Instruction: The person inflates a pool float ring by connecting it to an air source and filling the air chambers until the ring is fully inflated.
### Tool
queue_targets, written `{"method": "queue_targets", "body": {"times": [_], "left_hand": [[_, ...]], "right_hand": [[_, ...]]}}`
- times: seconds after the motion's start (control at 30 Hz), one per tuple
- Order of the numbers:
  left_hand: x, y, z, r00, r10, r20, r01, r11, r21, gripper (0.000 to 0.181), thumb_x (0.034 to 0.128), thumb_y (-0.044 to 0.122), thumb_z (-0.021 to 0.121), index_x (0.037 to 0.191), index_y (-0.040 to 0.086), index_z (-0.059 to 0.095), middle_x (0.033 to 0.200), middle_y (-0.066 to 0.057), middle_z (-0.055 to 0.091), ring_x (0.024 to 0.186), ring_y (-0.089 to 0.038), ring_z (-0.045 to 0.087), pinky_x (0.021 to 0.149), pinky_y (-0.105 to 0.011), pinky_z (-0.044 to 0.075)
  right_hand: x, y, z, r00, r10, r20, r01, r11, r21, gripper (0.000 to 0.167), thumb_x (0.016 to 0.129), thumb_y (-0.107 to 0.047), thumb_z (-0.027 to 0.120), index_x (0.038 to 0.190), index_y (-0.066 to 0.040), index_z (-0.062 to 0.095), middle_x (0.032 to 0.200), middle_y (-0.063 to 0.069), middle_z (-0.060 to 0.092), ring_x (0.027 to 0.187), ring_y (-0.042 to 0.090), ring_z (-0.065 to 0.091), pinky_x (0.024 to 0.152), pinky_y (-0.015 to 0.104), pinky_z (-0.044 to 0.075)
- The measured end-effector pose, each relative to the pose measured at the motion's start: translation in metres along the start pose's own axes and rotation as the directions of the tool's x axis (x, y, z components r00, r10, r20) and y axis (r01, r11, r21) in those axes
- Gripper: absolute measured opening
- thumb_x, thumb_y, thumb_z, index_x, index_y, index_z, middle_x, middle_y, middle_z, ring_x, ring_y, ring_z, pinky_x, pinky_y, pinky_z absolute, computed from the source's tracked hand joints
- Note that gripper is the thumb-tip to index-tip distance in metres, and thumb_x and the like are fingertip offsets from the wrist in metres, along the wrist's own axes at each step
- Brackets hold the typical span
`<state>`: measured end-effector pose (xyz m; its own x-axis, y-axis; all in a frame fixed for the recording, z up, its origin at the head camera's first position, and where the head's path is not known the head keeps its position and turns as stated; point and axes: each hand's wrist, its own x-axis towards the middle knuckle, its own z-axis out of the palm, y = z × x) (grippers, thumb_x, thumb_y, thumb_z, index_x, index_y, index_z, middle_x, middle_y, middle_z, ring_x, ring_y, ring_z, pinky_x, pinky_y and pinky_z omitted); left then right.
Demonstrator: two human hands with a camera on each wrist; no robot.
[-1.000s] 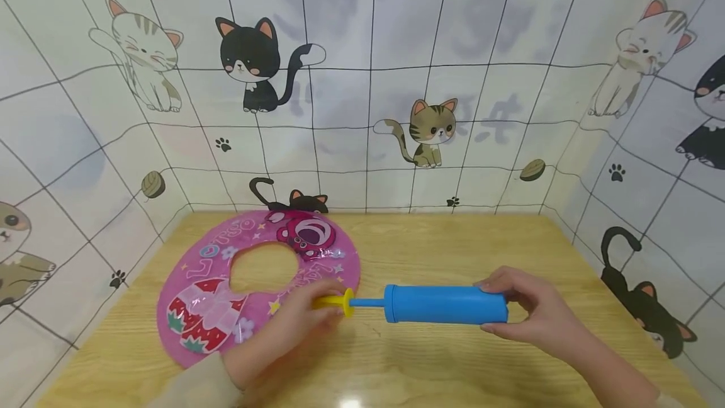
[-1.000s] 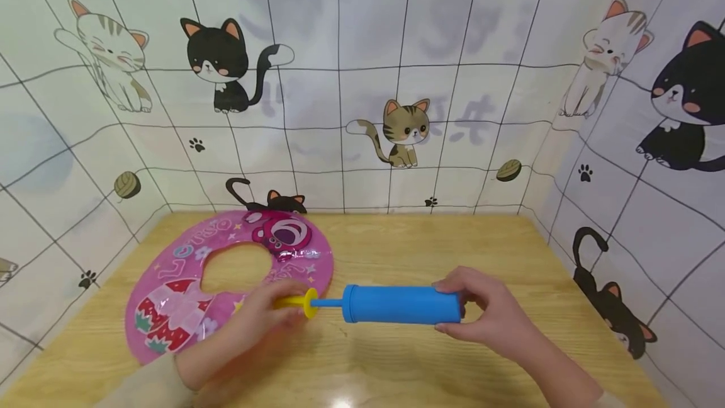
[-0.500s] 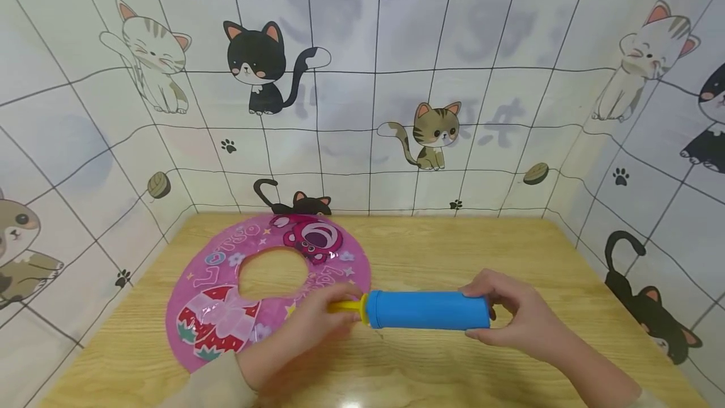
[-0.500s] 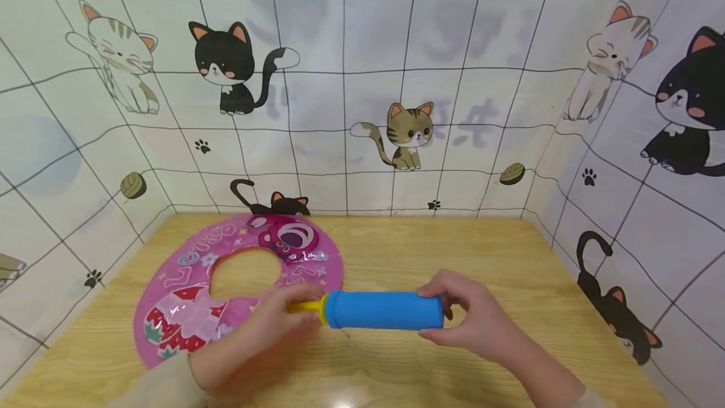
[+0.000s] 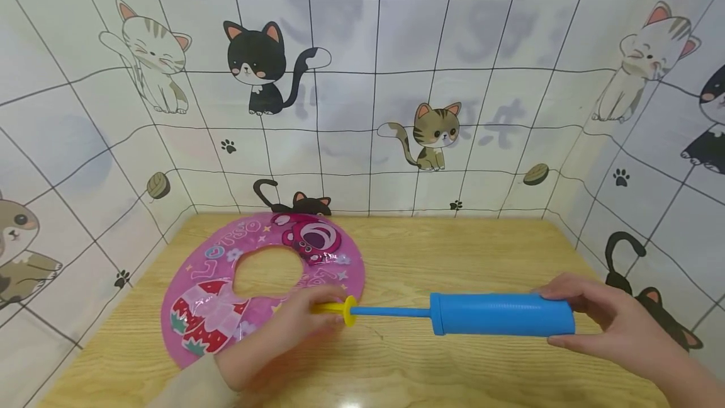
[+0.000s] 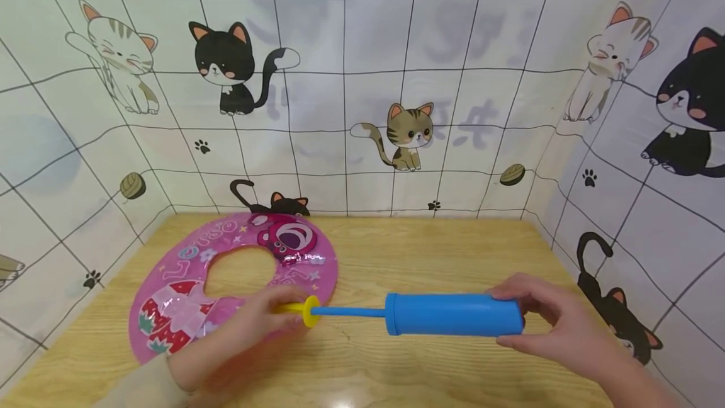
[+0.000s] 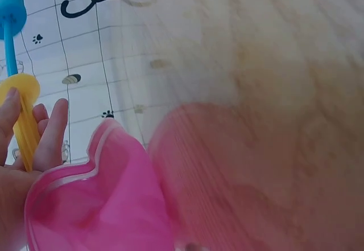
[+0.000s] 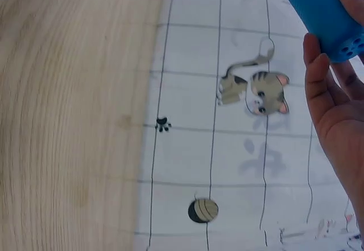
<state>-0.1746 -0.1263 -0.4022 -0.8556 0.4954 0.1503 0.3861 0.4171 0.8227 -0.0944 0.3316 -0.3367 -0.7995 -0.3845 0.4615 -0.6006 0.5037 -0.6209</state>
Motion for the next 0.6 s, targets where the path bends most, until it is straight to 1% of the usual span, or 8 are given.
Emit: {"method": "queue_targets", "body": {"times": [0.07, 0.13, 0.23, 0.33, 0.4, 0.5, 0.57, 0.6], "left_hand": [[-0.002, 0.000, -0.002, 1.000, -0.010, 0.012, 0.010, 1.000, -0.002, 0.023, 0.0870, 0.017, 0.074, 0.108, 0.024, 0.071, 0.108, 0.012, 0.066, 0.106, -0.017, 0.058, 0.098, -0.042, 0.046], [-0.004, 0.000, -0.004, 1.000, -0.020, 0.021, 0.020, 1.000, -0.004, 0.022, 0.0878, 0.017, 0.073, 0.109, 0.024, 0.070, 0.108, 0.012, 0.066, 0.106, -0.017, 0.058, 0.098, -0.043, 0.045], [-0.006, 0.002, -0.003, 0.999, -0.020, 0.034, 0.020, 1.000, -0.001, 0.023, 0.0890, 0.017, 0.072, 0.111, 0.023, 0.069, 0.112, 0.010, 0.065, 0.111, -0.019, 0.057, 0.100, -0.043, 0.044], [-0.005, 0.004, 0.000, 0.999, -0.024, 0.030, 0.024, 1.000, 0.007, 0.024, 0.0896, 0.017, 0.071, 0.114, 0.021, 0.068, 0.114, 0.008, 0.065, 0.110, -0.020, 0.056, 0.096, -0.035, 0.048], [-0.004, 0.005, 0.003, 0.999, -0.023, 0.028, 0.023, 1.000, -0.007, 0.025, 0.0899, 0.015, 0.071, 0.115, 0.017, 0.067, 0.111, 0.005, 0.065, 0.101, -0.020, 0.059, 0.085, -0.031, 0.053], [0.000, 0.006, 0.009, 0.999, -0.042, 0.029, 0.043, 0.999, -0.023, 0.025, 0.0908, 0.012, 0.069, 0.115, 0.015, 0.066, 0.103, 0.004, 0.066, 0.083, -0.016, 0.061, 0.069, -0.025, 0.055], [0.002, 0.007, 0.014, 0.998, -0.053, 0.032, 0.054, 0.998, -0.038, 0.024, 0.0918, 0.010, 0.068, 0.116, 0.014, 0.065, 0.101, 0.002, 0.066, 0.073, -0.018, 0.061, 0.064, -0.026, 0.055], [0.003, 0.008, 0.015, 0.998, -0.058, 0.031, 0.059, 0.998, -0.037, 0.024, 0.0921, 0.009, 0.067, 0.115, 0.013, 0.064, 0.102, 0.001, 0.066, 0.072, -0.018, 0.062, 0.063, -0.026, 0.055]], "right_hand": [[-0.006, 0.000, -0.004, 0.999, 0.031, -0.009, -0.031, 0.999, -0.024, 0.063, 0.062, 0.018, 0.081, 0.120, 0.000, 0.061, 0.117, -0.003, 0.061, 0.101, 0.006, 0.055, 0.075, 0.016, 0.050], [-0.009, 0.000, -0.004, 0.998, 0.062, -0.019, -0.062, 0.997, -0.040, 0.063, 0.063, 0.017, 0.082, 0.119, -0.001, 0.061, 0.116, -0.004, 0.061, 0.098, 0.006, 0.056, 0.074, 0.017, 0.051], [-0.007, 0.000, 0.005, 0.996, 0.091, -0.020, -0.091, 0.996, -0.014, 0.061, 0.065, 0.015, 0.081, 0.120, -0.003, 0.061, 0.116, -0.005, 0.060, 0.098, 0.005, 0.057, 0.075, 0.017, 0.051], [0.000, 0.000, 0.020, 0.996, 0.086, -0.013, -0.086, 0.996, 0.032, 0.059, 0.067, 0.013, 0.082, 0.120, -0.003, 0.061, 0.117, -0.005, 0.061, 0.099, 0.006, 0.058, 0.077, 0.017, 0.051], [0.006, -0.001, 0.032, 0.996, 0.086, -0.009, -0.086, 0.994, 0.063, 0.057, 0.068, 0.011, 0.082, 0.119, -0.004, 0.062, 0.115, -0.003, 0.062, 0.098, 0.007, 0.060, 0.077, 0.018, 0.052], [0.013, -0.002, 0.048, 0.994, 0.109, -0.001, -0.108, 0.989, 0.098, 0.052, 0.071, 0.006, 0.082, 0.118, -0.006, 0.063, 0.113, -0.004, 0.062, 0.095, 0.010, 0.061, 0.076, 0.021, 0.053], [0.018, -0.003, 0.059, 0.991, 0.135, 0.003, -0.134, 0.983, 0.122, 0.050, 0.073, 0.003, 0.083, 0.117, -0.007, 0.064, 0.112, -0.002, 0.062, 0.093, 0.011, 0.061, 0.075, 0.023, 0.054], [0.020, -0.004, 0.063, 0.988, 0.153, 0.006, -0.152, 0.979, 0.133, 0.048, 0.073, 0.001, 0.083, 0.117, -0.008, 0.064, 0.111, -0.002, 0.062, 0.092, 0.012, 0.061, 0.074, 0.023, 0.054]]}}
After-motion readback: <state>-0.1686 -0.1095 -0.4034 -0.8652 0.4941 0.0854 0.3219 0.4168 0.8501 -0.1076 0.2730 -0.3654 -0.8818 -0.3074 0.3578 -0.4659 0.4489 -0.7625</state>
